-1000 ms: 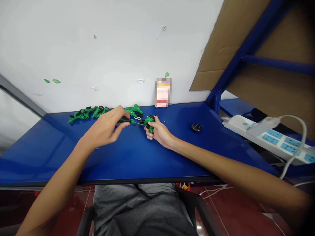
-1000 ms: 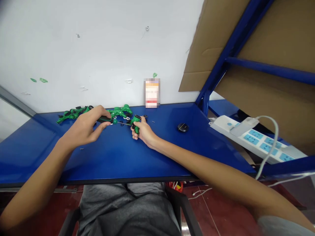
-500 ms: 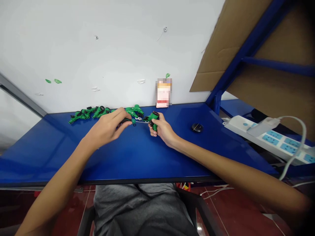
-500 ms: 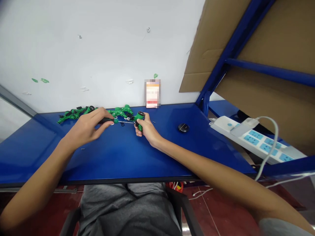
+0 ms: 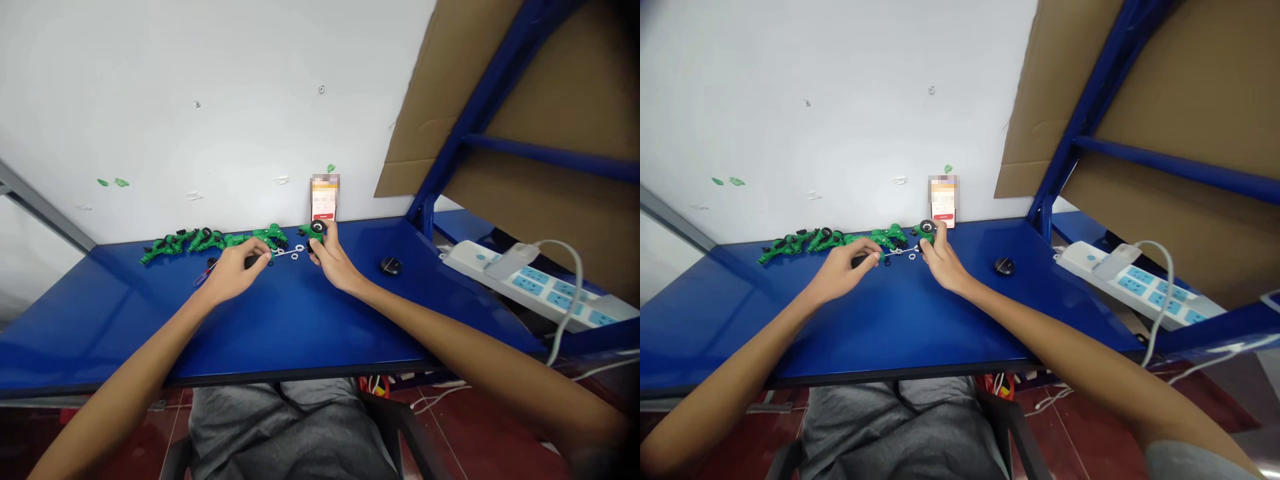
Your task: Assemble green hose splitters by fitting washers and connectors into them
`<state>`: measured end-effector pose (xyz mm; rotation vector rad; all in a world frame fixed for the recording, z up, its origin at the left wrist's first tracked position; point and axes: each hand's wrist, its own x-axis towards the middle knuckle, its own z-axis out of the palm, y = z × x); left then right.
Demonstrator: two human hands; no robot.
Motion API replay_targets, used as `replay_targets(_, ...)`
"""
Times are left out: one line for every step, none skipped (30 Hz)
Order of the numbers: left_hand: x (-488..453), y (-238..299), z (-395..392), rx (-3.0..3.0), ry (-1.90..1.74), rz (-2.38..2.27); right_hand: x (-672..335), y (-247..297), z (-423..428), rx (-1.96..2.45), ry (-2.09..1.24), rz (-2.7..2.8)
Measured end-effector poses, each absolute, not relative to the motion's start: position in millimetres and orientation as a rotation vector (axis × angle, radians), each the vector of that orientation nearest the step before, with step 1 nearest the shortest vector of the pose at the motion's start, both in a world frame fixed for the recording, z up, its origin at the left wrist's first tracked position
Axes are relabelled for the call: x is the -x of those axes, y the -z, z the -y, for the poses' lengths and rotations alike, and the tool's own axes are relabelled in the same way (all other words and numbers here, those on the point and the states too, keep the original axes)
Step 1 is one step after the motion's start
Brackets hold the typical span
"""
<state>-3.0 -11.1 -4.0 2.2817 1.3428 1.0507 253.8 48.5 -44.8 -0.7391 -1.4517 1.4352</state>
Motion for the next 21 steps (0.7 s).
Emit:
replay_targets(-0.2, 8.6, 10.0, -2.187, -0.947, -1.331, -255.9, 45.2, -50.1, 0.747, -1.258, 1.525)
replay_targets(-3.3, 12.4, 9.7, -2.103, -0.871, -1.296, -257.5, 45.4, -51.3, 0.748, -1.163, 1.588)
replay_targets(-6.3, 15.2, 10.2, -2.03, -0.825, -1.254, -258.9, 45.4, -52.0, 0.743, -1.087, 1.629)
replay_targets(-9.1, 17.1, 11.3, -1.971, -0.834, -1.216, -260.0, 45.0, -52.1, 0.729, -1.064, 1.664)
replay_targets(-11.5, 17.8, 13.0, -1.922, -0.873, -1.182, -261.0, 44.2, -51.7, 0.708, -1.07, 1.683)
replay_targets(-13.7, 17.7, 14.9, -1.866, -0.912, -1.148, -262.0, 42.9, -50.9, 0.682, -1.085, 1.693)
replay_targets(-15.4, 16.9, 16.9, -1.797, -0.941, -1.114, -263.1, 41.3, -49.8, 0.654, -1.098, 1.701)
replay_targets(-16.8, 15.7, 18.7, -1.714, -0.938, -1.079, -264.3, 39.5, -48.3, 0.627, -1.096, 1.714)
replay_targets(-17.7, 14.4, 20.3, -1.627, -0.897, -1.044, -265.6, 37.7, -46.5, 0.604, -1.079, 1.739)
replay_targets(-18.2, 13.4, 21.5, -1.546, -0.833, -1.014, -266.8, 36.0, -44.5, 0.589, -1.047, 1.773)
replay_targets(-18.4, 12.7, 22.5, -1.492, -0.757, -0.992, -267.7, 34.7, -42.3, 0.579, -1.004, 1.81)
replay_targets(-18.5, 12.6, 23.4, -1.481, -0.69, -0.982, -268.4, 33.7, -40.1, 0.576, -0.958, 1.842)
replay_targets(-18.4, 13.0, 24.2, -1.523, -0.652, -0.99, -268.5, 33.1, -38.1, 0.58, -0.917, 1.861)
replay_targets(-18.5, 14.0, 25.1, -1.628, -0.644, -1.021, -268.1, 32.9, -36.3, 0.589, -0.89, 1.867)
replay_targets(-18.8, 15.2, 26.2, -1.785, -0.665, -1.079, -267.1, 33.0, -35.0, 0.599, -0.879, 1.858)
replay_targets(-19.4, 16.7, 27.6, -1.979, -0.703, -1.166, -265.7, 33.4, -34.2, 0.607, -0.886, 1.843)
replay_targets(-20.3, 18.1, 29.2, -2.183, -0.735, -1.272, -264.0, 34.0, -34.0, 0.612, -0.911, 1.828)
replay_targets(-21.4, 19.3, 31.0, -2.369, -0.75, -1.391, -262.4, 34.9, -34.5, 0.614, -0.949, 1.816)
replay_targets(-22.7, 20.0, 32.7, -2.512, -0.743, -1.508, -260.9, 35.8, -35.6, 0.614, -0.994, 1.807)
replay_targets(-23.9, 19.9, 34.4, -2.601, -0.725, -1.605, -259.8, 36.9, -37.1, 0.612, -1.033, 1.802)
replay_targets(-25.0, 19.0, 35.6, -2.634, -0.708, -1.662, -259.1, 38.0, -39.2, 0.61, -1.056, 1.799)
